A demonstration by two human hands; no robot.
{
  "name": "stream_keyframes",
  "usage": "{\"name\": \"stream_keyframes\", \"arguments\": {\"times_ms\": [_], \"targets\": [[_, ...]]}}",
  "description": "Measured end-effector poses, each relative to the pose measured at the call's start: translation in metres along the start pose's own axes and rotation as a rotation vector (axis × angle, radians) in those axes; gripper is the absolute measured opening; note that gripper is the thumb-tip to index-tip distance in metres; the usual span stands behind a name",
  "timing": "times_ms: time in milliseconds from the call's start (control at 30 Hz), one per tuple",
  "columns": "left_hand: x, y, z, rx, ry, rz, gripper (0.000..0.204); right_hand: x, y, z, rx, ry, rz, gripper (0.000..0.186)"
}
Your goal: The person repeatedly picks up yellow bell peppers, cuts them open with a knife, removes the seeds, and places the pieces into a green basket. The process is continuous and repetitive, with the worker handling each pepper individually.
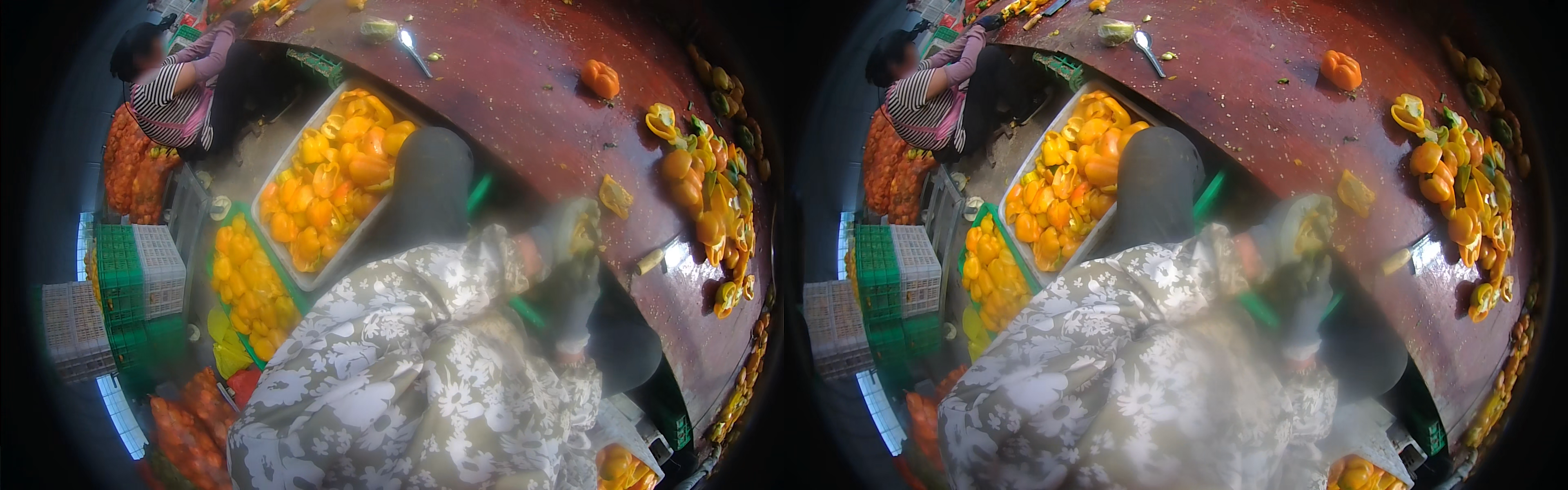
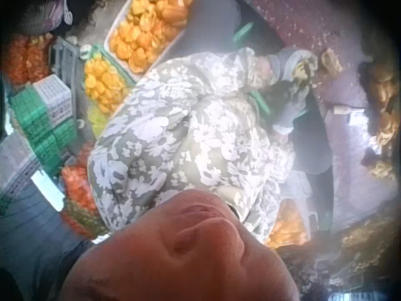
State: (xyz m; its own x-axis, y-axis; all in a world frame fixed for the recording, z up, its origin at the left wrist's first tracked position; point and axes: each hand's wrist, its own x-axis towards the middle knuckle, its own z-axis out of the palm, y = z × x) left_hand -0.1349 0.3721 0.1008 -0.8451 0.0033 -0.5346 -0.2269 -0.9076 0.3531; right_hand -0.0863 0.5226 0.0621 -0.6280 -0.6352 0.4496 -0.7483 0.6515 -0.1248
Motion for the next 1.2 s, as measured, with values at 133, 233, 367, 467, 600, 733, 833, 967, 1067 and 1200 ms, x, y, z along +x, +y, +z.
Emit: {"name": "stream_keyframes", "arguments": {"times_ms": [133,233,367,467,600,733,833,967,1067,1200], "targets": [[0.055,-0.014,-0.018,0.370,0.193,0.351,0.020,-0.013,0.011,0.001,-0.198,-0.169,0.044,0.033],[0.107,-0.016,-0.050,0.665,0.235,0.798,0.019,-0.042,0.015,0.018,-0.231,-0.370,0.148,0.041],[0.073,0.059,-0.027,0.649,0.068,0.819,0.022,-0.039,0.013,-0.001,-0.272,-0.527,0.043,0.039],[-0.034,0.160,0.004,0.520,-0.074,0.943,0.027,-0.015,0.031,-0.021,0.052,-0.447,0.265,0.036],[-0.066,0.258,-0.078,0.845,0.380,1.343,0.036,0.024,0.073,-0.048,0.280,-0.361,0.450,0.031],[-0.050,0.295,-0.336,2.192,0.865,0.985,0.052,0.107,0.128,-0.010,0.368,0.028,0.436,0.017],[-0.027,0.269,-0.287,2.301,0.886,0.541,0.048,0.190,0.204,0.007,0.137,0.072,0.374,0.015],[-0.009,0.283,-0.272,1.762,0.625,1.070,0.047,0.229,0.296,0.083,0.578,0.152,0.244,0.022],[-0.058,0.257,-0.114,1.067,0.340,1.010,0.041,0.244,0.283,0.073,0.311,0.117,0.285,0.021],[-0.066,0.183,-0.014,0.853,0.009,1.071,0.047,0.237,0.137,0.007,0.656,-0.011,0.473,0.019]]}}
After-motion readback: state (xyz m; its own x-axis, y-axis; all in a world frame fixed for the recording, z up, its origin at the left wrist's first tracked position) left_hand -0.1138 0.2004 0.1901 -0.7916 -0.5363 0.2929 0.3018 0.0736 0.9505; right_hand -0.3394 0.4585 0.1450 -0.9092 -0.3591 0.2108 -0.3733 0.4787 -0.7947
